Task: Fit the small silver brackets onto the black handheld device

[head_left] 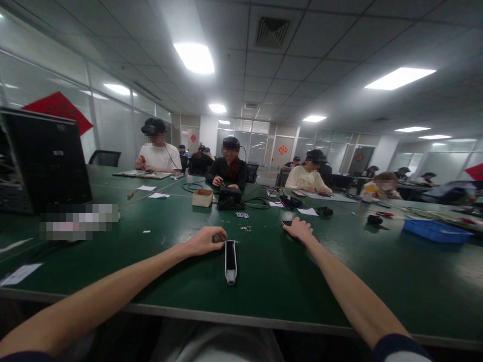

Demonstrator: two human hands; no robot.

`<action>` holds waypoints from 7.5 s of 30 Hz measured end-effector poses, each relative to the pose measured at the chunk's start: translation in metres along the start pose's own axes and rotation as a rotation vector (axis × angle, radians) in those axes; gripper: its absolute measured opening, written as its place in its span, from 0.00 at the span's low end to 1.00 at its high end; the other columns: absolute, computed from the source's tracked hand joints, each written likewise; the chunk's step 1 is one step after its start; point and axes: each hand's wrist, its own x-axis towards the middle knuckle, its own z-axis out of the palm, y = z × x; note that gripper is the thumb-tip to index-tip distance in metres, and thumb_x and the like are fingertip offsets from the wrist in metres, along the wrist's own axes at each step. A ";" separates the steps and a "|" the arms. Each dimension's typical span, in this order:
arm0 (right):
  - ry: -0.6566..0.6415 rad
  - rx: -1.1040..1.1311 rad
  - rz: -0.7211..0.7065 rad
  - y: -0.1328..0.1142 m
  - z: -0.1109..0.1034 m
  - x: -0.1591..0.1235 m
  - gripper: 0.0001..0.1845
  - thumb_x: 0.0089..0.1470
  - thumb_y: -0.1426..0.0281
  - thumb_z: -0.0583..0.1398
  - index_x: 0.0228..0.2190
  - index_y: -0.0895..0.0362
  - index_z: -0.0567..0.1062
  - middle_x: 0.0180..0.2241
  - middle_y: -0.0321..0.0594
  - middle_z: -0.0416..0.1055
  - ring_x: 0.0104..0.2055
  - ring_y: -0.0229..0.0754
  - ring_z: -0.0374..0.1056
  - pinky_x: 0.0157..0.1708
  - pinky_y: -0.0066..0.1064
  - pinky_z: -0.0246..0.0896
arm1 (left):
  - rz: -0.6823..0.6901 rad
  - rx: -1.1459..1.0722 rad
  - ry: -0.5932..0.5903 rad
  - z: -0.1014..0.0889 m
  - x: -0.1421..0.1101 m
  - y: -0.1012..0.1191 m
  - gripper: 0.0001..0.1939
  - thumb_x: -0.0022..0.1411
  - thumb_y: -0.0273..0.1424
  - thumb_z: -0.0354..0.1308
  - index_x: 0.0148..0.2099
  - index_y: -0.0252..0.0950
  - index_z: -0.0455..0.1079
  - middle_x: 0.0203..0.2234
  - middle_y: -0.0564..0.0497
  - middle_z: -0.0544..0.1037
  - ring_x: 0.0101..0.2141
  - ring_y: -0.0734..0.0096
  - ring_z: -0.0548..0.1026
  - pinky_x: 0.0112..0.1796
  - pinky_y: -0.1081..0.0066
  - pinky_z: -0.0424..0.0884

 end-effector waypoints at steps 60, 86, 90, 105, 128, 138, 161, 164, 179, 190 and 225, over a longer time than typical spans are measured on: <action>-0.262 0.540 -1.035 -0.086 -0.017 -0.148 0.10 0.50 0.70 0.57 0.35 0.57 0.75 0.34 0.38 0.73 0.35 0.37 0.67 0.35 0.28 0.62 | 0.018 0.001 -0.005 -0.001 -0.001 -0.005 0.12 0.55 0.36 0.57 0.40 0.34 0.67 0.31 0.52 0.74 0.28 0.74 0.70 0.30 0.75 0.66; -0.354 0.654 -1.012 -0.084 -0.016 -0.146 0.13 0.52 0.65 0.57 0.37 0.56 0.76 0.37 0.38 0.73 0.39 0.40 0.68 0.40 0.31 0.62 | -0.020 -0.035 -0.028 -0.004 -0.004 0.001 0.10 0.56 0.33 0.57 0.40 0.33 0.68 0.32 0.51 0.74 0.29 0.74 0.71 0.32 0.74 0.67; -0.395 0.722 -0.993 -0.084 -0.015 -0.147 0.13 0.51 0.64 0.58 0.38 0.56 0.77 0.37 0.39 0.73 0.39 0.40 0.68 0.41 0.32 0.62 | -0.003 -0.051 -0.046 -0.004 -0.004 -0.001 0.10 0.56 0.32 0.57 0.40 0.34 0.68 0.33 0.52 0.74 0.30 0.74 0.71 0.33 0.74 0.68; -0.223 0.682 -1.029 -0.087 -0.013 -0.150 0.12 0.48 0.66 0.60 0.34 0.57 0.79 0.32 0.38 0.76 0.33 0.39 0.69 0.35 0.29 0.63 | -0.003 -0.006 -0.070 -0.003 -0.003 -0.004 0.10 0.57 0.33 0.56 0.40 0.34 0.69 0.31 0.53 0.73 0.28 0.75 0.69 0.31 0.76 0.65; -0.216 0.514 -1.180 -0.092 -0.014 -0.147 0.14 0.52 0.62 0.58 0.38 0.56 0.76 0.35 0.38 0.74 0.36 0.38 0.68 0.36 0.28 0.61 | 0.025 0.078 -0.047 -0.003 -0.001 -0.004 0.08 0.57 0.30 0.56 0.40 0.36 0.69 0.30 0.54 0.72 0.28 0.75 0.69 0.30 0.77 0.63; 0.070 0.207 -0.951 -0.099 0.001 -0.071 0.14 0.55 0.69 0.53 0.38 0.58 0.75 0.39 0.43 0.73 0.41 0.40 0.67 0.44 0.28 0.57 | 0.101 0.168 -0.015 -0.001 -0.002 0.002 0.08 0.57 0.30 0.54 0.39 0.35 0.68 0.31 0.53 0.72 0.29 0.75 0.69 0.31 0.76 0.63; -0.173 -0.217 -0.945 -0.168 0.006 -0.051 0.11 0.45 0.71 0.59 0.33 0.59 0.77 0.37 0.50 0.72 0.38 0.45 0.70 0.35 0.29 0.62 | 0.099 0.220 -0.035 -0.001 -0.001 0.001 0.11 0.57 0.33 0.54 0.42 0.35 0.67 0.34 0.51 0.71 0.28 0.74 0.68 0.32 0.75 0.64; -0.156 -0.214 -0.951 -0.167 0.007 -0.052 0.11 0.46 0.72 0.58 0.34 0.60 0.76 0.38 0.51 0.72 0.40 0.46 0.69 0.37 0.29 0.61 | 0.111 0.233 -0.021 -0.001 -0.001 0.000 0.11 0.56 0.33 0.54 0.42 0.35 0.67 0.34 0.51 0.71 0.29 0.74 0.68 0.32 0.75 0.64; -0.241 -0.141 -0.866 -0.169 0.001 -0.045 0.10 0.45 0.73 0.60 0.33 0.58 0.77 0.36 0.45 0.73 0.38 0.42 0.70 0.34 0.25 0.62 | 0.068 0.283 -0.034 -0.004 -0.002 0.007 0.08 0.57 0.33 0.54 0.39 0.36 0.69 0.31 0.51 0.73 0.30 0.72 0.70 0.32 0.75 0.63; -0.388 -0.140 -0.712 -0.174 -0.002 -0.038 0.14 0.44 0.63 0.60 0.30 0.61 0.76 0.27 0.45 0.74 0.28 0.42 0.71 0.27 0.27 0.63 | 0.070 0.272 -0.044 -0.004 -0.001 0.005 0.08 0.57 0.33 0.54 0.38 0.36 0.69 0.31 0.51 0.73 0.29 0.72 0.70 0.32 0.75 0.64; -0.258 0.557 -1.060 -0.080 -0.014 -0.147 0.12 0.53 0.69 0.56 0.37 0.57 0.75 0.38 0.39 0.73 0.38 0.38 0.67 0.38 0.29 0.62 | 0.092 0.374 -0.069 -0.005 -0.002 0.010 0.10 0.58 0.32 0.49 0.35 0.34 0.70 0.27 0.50 0.74 0.28 0.71 0.70 0.30 0.75 0.63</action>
